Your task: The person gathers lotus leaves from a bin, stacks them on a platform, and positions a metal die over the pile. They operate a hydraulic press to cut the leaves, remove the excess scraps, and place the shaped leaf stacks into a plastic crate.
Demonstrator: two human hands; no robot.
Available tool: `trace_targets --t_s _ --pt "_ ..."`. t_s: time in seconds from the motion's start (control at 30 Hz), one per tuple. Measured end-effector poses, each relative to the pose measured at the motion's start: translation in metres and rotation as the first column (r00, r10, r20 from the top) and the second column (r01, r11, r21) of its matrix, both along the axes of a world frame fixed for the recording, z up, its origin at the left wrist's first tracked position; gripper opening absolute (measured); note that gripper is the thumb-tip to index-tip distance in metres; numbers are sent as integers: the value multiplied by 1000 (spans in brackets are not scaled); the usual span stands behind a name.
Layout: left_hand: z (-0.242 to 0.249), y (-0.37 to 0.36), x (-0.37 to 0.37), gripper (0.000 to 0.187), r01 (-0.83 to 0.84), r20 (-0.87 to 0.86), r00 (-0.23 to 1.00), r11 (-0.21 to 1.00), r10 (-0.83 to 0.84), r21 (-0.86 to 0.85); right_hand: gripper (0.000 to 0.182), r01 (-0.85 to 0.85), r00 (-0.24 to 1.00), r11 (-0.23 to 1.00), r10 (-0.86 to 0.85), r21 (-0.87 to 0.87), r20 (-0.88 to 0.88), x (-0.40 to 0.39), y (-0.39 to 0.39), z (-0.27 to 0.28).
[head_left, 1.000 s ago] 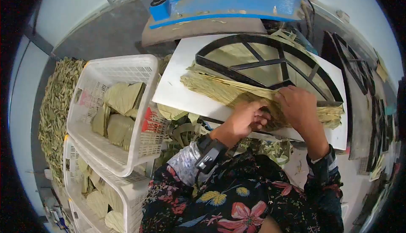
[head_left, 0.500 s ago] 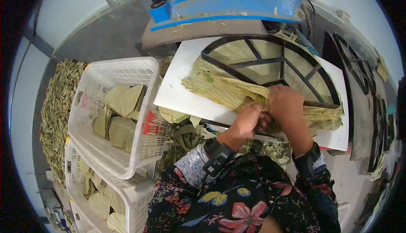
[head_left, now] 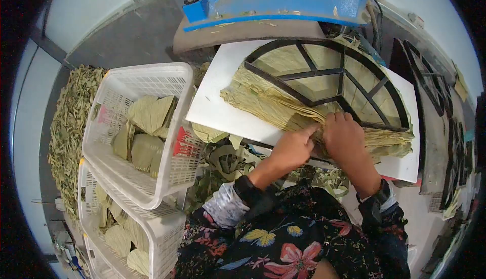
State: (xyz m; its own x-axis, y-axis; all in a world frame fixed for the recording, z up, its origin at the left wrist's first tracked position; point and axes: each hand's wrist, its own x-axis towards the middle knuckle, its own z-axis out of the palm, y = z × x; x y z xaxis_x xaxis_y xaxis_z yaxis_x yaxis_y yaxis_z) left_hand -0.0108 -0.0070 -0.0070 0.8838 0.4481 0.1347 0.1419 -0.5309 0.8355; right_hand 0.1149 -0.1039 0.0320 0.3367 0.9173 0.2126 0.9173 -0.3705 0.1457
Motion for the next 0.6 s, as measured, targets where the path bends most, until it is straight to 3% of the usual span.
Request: trace_targets --t_s 0.03,0.1,0.2,0.33,0.43,0.5,0.53,0.6 --pt "-1 -3 -4 34 -2 -2 1000 1000 2 -1 19 -19 1000 1000 19 -4 13 2 0 0" --pt "1 -8 -10 45 60 -173 985 945 -4 321 17 -46 999 999 46 -13 25 4 -1 0" --pt "-18 -9 -9 51 85 -166 986 907 -17 413 13 -86 995 996 84 32 43 7 -4 2" --pt "-24 -11 -12 50 62 -146 989 903 1 425 14 -151 987 987 148 48 53 3 -11 -2" --pt "-27 -13 -19 45 -29 7 1000 918 28 395 19 -124 992 992 123 21 26 -1 -12 -1" --pt "-21 -14 -28 40 -171 2 985 981 172 -91 23 -80 997 996 80 26 -11 -6 -12 6" --pt "-17 -13 -31 40 -165 2 986 982 166 -91 28 -74 994 997 74 4 -75 -10 -14 15" --pt "-12 -14 -35 35 -161 -76 987 910 143 -382 33 -67 988 997 63 -24 -140 -16 -15 20"
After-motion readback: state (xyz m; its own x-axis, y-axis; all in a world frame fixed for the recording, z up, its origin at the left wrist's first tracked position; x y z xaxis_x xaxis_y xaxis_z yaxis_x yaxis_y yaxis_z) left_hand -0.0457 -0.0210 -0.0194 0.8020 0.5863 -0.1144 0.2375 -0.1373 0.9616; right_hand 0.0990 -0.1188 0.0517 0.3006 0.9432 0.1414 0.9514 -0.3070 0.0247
